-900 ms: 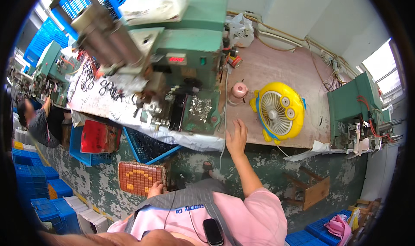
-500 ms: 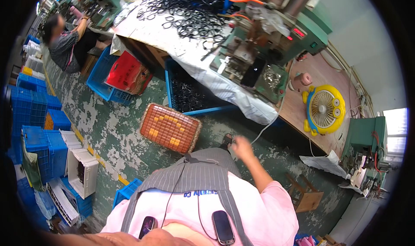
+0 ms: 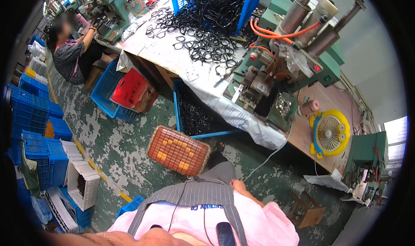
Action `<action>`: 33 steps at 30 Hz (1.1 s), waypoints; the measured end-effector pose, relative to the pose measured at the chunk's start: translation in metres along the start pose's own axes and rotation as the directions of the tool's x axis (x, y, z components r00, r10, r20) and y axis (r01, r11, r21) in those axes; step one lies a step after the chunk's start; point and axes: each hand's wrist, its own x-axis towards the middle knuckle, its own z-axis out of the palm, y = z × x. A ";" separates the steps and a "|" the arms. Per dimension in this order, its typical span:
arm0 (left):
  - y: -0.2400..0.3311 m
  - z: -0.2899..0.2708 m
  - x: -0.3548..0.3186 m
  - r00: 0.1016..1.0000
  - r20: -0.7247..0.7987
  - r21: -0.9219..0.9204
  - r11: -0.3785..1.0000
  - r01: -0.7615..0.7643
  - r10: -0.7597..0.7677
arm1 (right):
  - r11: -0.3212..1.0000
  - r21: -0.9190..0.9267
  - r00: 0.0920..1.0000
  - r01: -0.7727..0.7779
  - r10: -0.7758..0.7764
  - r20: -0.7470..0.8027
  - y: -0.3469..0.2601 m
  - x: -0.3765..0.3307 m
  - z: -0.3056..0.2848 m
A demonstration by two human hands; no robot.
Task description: The person sits on the floor under a workbench and uses a metal file to smooth the edges of black plastic eyeglass frames. They pick up frames one at a time, file the rims, and place them back on the table.
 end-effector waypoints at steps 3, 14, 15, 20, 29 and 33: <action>0.057 -0.005 0.012 1.000 0.015 -0.052 0.999 -0.007 0.007 | 0.998 0.056 0.998 0.030 -0.032 0.046 0.004 0.037 -0.015; 0.212 -0.048 -0.010 0.949 0.296 -0.346 0.938 0.001 0.109 | 0.975 0.206 0.996 0.085 -0.088 0.005 0.008 0.201 -0.213; 0.229 -0.057 -0.026 0.967 0.218 -0.403 0.914 -0.032 0.131 | 0.970 0.225 0.995 0.096 -0.098 -0.004 0.004 0.208 -0.223; 0.331 -0.110 -0.062 1.000 -0.001 0.109 0.994 -0.016 0.016 | 0.952 0.268 0.988 0.149 -0.152 -0.012 -0.016 0.221 -0.243; 0.458 -0.237 0.015 0.679 -0.420 0.466 0.785 -0.407 0.602 | 0.912 0.357 0.977 0.202 -0.214 -0.005 -0.029 0.245 -0.193; 0.559 -0.371 0.071 0.445 -0.536 0.563 0.696 -0.445 0.718 | 0.788 0.394 0.877 0.473 -0.381 -0.292 -0.099 0.231 -0.197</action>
